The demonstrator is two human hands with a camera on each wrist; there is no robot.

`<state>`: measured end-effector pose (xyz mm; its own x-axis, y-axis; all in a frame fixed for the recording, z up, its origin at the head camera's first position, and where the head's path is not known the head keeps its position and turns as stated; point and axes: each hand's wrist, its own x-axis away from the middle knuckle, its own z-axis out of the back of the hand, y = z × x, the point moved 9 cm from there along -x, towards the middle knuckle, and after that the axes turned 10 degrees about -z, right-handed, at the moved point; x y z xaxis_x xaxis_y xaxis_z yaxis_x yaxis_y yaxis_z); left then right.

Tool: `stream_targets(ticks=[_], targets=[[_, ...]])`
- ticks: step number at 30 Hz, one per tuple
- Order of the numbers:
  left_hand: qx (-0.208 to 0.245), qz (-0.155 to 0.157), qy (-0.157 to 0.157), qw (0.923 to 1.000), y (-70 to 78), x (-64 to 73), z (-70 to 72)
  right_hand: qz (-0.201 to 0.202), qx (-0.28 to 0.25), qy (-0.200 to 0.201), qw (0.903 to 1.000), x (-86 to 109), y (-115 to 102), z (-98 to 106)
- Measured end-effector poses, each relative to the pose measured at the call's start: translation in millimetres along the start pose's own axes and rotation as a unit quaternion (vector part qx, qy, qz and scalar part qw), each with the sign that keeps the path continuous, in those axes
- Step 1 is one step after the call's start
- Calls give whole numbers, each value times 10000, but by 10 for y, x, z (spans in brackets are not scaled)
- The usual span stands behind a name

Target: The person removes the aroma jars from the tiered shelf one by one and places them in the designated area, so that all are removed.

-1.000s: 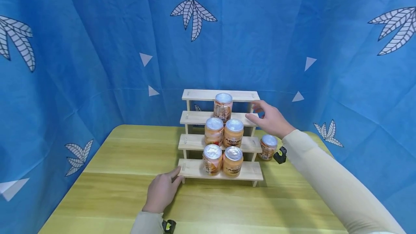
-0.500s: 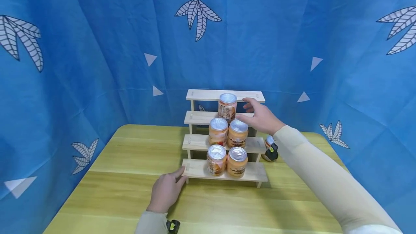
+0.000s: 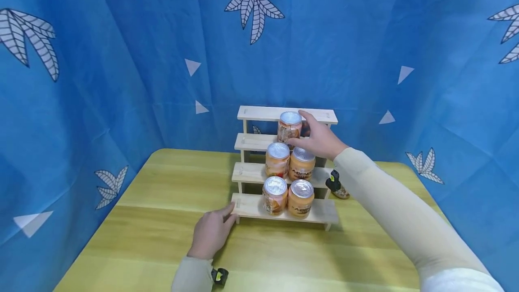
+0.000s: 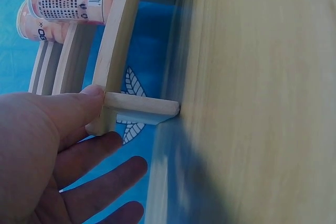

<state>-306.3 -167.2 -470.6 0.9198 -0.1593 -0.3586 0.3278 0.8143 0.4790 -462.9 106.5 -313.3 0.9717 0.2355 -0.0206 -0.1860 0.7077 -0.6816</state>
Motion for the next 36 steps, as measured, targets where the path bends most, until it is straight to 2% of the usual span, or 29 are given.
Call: stream_targets(ticks=[4,16,20,28,36], targets=[[33,13,-98,9999,6,24,-51,-95,-24,-141,9999,-8,31,-54],[59,-14,-3,10000,2,1,-33,-91,251,-25,9996,-87,-51,-68],[30,45,17,10000,-10,13,-41,38,294,-70,9995,-121,-90,-102],[21,88,27,10000,-14,34,-41,12,183,52,9998,-127,-75,-119],[1,5,5,10000,-9,-11,-6,94,77,264,9996,-84,-51,-43]])
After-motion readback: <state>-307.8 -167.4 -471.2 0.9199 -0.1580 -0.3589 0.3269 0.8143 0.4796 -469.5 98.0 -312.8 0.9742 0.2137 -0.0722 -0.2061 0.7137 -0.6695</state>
